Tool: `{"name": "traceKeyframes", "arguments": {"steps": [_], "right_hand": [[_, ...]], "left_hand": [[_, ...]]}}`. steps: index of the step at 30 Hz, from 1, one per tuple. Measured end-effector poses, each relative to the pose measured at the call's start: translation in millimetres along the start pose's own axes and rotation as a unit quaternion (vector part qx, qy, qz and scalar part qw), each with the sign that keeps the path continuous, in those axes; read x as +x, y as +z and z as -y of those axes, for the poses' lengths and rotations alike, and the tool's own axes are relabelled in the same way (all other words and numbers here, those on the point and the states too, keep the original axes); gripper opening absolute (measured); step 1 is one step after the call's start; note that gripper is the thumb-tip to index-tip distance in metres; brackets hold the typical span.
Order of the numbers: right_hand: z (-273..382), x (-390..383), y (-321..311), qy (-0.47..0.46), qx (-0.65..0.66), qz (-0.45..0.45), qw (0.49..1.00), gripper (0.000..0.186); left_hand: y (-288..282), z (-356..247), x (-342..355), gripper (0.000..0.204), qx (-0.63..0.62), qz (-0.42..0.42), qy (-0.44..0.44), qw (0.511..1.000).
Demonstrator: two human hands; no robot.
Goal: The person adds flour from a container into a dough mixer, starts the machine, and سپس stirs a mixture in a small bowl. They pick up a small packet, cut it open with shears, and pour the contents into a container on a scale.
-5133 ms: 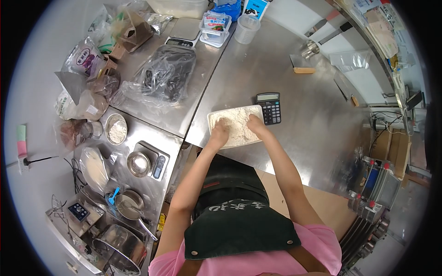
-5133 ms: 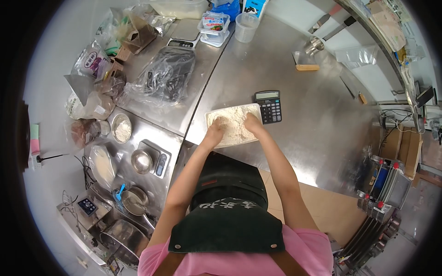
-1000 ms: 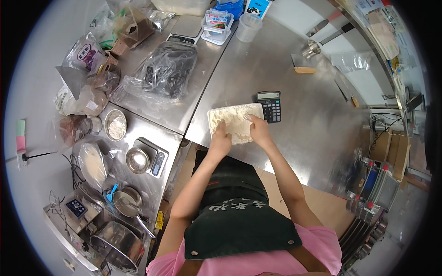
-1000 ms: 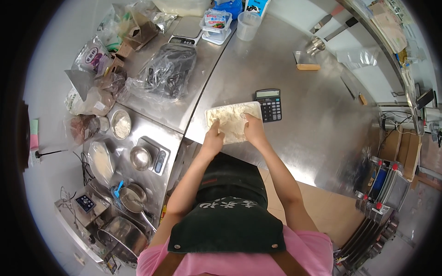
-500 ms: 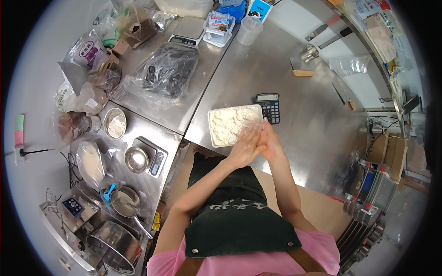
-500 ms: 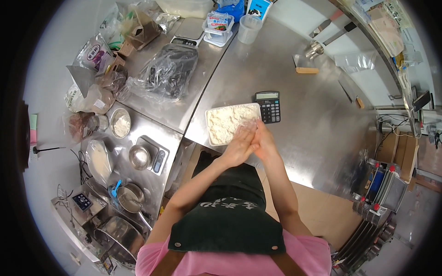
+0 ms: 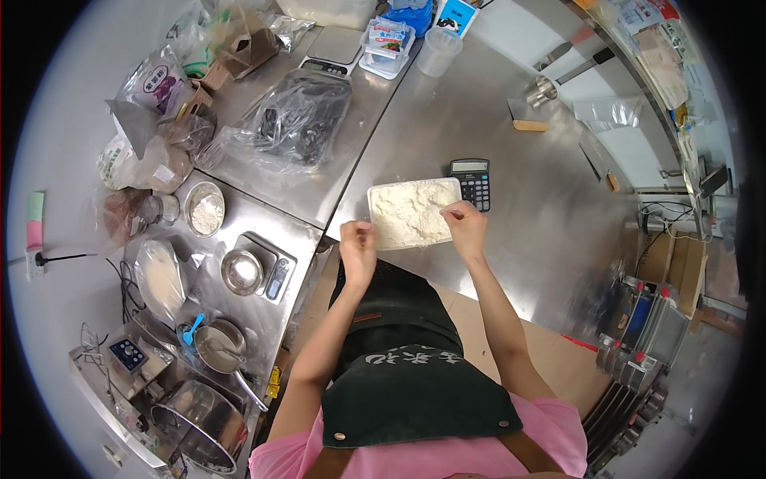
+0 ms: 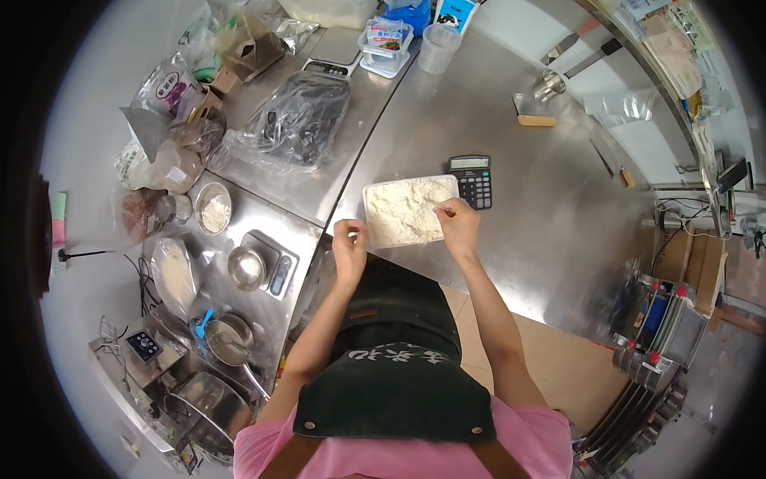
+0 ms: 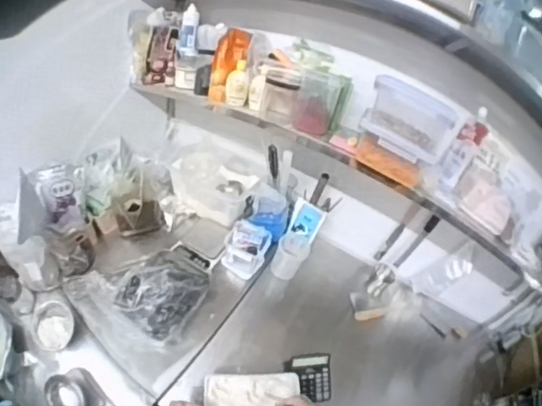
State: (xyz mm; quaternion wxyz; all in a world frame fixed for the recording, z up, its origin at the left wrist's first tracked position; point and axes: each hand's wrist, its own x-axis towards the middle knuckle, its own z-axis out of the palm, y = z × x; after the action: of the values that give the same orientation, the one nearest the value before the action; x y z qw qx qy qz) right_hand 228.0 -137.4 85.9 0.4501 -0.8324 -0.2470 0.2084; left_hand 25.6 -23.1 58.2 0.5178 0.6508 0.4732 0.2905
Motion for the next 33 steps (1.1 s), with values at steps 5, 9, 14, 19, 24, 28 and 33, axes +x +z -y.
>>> {"name": "traceKeyframes", "arguments": {"steps": [5,9,14,19,24,28,33], "right_hand": [[-23,8,0,-0.136,-0.111,-0.088,0.981,0.010],[-54,6,-16,-0.014,-0.270,-0.071,0.960,0.009],[-81,-7,-3,-0.005,-0.232,-0.053,0.971,0.018],[-75,-38,-15,-0.023,-0.099,-0.013,0.995,0.021],[-53,-103,-43,-0.008,-0.124,0.049,0.991,0.018],[-36,-134,-50,0.050,0.129,0.136,0.981,0.020],[-14,-152,-31,0.093,0.321,0.283,0.899,0.059]], "left_hand": [[-16,60,-9,0.071,-0.233,0.200,-0.325,0.894],[-4,62,-2,0.068,-0.310,0.293,-0.342,0.837],[2,50,-2,0.065,-0.254,0.299,-0.340,0.854],[-9,67,-5,0.063,-0.245,0.306,-0.318,0.863],[-43,47,-54,0.065,-0.353,0.250,-0.241,0.869],[-91,27,-103,0.067,-0.409,0.220,-0.224,0.857],[-120,24,-182,0.067,-0.470,0.124,-0.213,0.848]]}}
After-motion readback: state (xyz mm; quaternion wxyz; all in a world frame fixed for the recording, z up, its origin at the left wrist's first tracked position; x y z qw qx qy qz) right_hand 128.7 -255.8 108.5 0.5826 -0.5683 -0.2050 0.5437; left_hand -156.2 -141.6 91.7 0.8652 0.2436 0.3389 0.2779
